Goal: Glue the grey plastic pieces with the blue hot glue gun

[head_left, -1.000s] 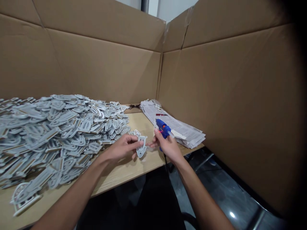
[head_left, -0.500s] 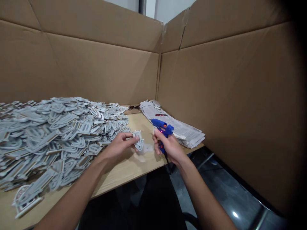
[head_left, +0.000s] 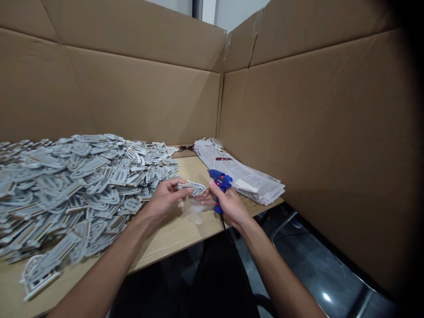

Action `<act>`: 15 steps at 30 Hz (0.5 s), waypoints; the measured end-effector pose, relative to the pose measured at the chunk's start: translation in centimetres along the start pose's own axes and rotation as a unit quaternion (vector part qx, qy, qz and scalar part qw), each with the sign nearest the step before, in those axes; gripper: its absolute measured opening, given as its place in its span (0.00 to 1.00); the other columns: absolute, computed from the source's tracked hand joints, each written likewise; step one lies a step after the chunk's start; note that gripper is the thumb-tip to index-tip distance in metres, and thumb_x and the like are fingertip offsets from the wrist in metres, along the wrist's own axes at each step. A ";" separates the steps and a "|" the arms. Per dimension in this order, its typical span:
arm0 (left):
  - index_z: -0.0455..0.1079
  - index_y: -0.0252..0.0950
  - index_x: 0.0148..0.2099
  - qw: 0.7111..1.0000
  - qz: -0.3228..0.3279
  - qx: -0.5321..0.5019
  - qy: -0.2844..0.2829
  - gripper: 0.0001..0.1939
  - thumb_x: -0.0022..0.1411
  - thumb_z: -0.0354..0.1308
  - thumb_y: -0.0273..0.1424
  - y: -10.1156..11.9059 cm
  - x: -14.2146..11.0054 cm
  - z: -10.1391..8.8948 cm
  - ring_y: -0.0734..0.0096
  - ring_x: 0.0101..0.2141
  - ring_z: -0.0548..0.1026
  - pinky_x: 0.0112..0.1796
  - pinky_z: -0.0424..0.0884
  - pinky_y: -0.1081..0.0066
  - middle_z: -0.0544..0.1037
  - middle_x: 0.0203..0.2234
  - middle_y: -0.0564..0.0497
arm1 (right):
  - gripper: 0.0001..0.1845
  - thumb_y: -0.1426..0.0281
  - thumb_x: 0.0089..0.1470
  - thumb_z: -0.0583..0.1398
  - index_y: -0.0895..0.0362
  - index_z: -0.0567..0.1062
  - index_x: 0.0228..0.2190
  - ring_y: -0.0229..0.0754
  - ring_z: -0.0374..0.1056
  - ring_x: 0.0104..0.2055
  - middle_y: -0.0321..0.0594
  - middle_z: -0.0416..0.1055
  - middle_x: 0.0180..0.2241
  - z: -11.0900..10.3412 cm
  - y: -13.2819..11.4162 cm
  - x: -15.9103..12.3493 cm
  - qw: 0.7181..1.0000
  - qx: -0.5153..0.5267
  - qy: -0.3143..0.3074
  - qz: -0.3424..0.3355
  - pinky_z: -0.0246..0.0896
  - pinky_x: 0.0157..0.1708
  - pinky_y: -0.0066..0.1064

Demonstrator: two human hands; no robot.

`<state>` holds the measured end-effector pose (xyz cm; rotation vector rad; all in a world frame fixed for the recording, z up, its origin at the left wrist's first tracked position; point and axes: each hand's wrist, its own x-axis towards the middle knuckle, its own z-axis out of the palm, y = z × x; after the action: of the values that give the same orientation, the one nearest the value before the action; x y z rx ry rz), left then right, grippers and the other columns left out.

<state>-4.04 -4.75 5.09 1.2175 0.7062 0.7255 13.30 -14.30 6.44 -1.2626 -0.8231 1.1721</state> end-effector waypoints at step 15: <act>0.78 0.34 0.34 0.998 -0.005 0.049 0.030 0.15 0.49 0.74 0.39 -0.1 0.0 0.2 0.80 0.22 0.64 0.26 0.56 0.76 0.72 0.20 0.55 | 0.22 0.50 0.54 0.68 0.58 0.75 0.33 0.37 0.73 0.20 0.39 0.77 0.31 -1.1 -2.5 -0.7 0.997 0.060 -0.054 -0.013 0.62 0.17 0.23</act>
<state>-3.87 -4.93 5.08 1.2849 0.8043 0.7294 14.67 -15.06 8.75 -1.0949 -0.8335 1.2590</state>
